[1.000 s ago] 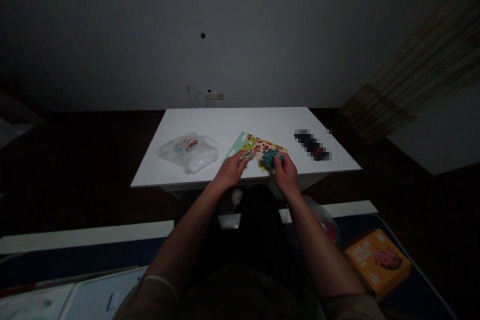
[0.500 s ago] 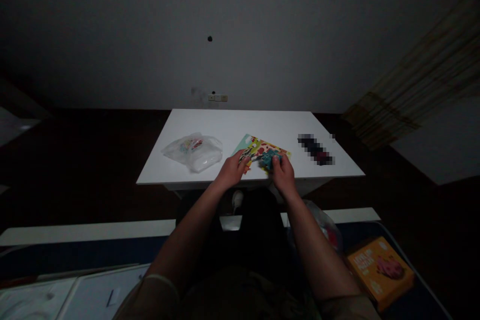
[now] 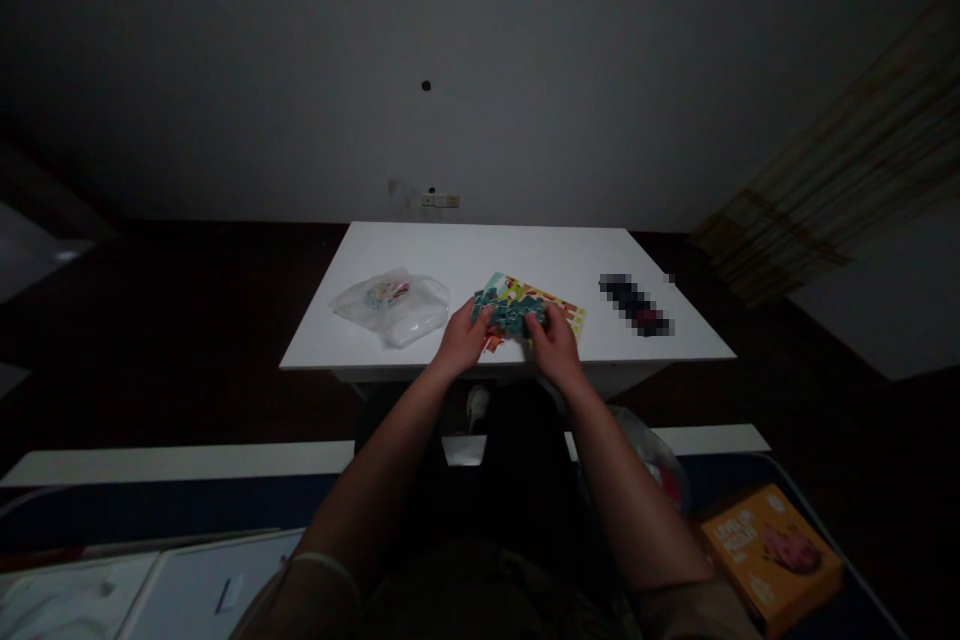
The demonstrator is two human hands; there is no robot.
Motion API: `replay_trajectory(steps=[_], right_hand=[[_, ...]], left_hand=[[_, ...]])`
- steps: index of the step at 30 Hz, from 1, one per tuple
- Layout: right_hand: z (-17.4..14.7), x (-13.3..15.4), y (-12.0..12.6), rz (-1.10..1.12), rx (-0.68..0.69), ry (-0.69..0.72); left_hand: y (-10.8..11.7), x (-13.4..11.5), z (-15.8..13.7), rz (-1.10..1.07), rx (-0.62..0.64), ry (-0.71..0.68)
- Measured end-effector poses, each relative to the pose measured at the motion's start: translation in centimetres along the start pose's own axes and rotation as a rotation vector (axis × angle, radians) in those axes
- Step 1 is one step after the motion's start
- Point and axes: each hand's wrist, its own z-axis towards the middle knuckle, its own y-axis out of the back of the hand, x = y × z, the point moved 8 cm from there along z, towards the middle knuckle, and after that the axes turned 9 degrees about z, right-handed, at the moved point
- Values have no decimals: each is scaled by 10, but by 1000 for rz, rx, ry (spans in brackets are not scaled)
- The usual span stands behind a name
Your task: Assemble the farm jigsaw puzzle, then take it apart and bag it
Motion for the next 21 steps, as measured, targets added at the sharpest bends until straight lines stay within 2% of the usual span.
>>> replay_trajectory(steps=[4,6,8,10,13,17,19,21], right_hand=[[-1,2,-11,284,-115,-61],[-3,7,-24,324,-131,-72],[-6,13,-39,372,-127,-92],[-8,20,-56,449,-92,-123],[-12,28,-75,574,-38,-159],[-16,33,-82,623,-33,-153],[-18,36,-80,555,-31,-111],[-20,44,-81,417,17,-41]], left_hand=[[-8,2,-4,-251,3,88],[-12,2,-7,-289,25,108],[-8,0,-8,-257,-4,83],[4,-4,-8,-138,-81,11],[24,-20,-12,161,-173,-115],[55,-56,-36,554,-250,-267],[77,-68,-52,754,-325,-259],[105,-72,-67,941,-455,-190]])
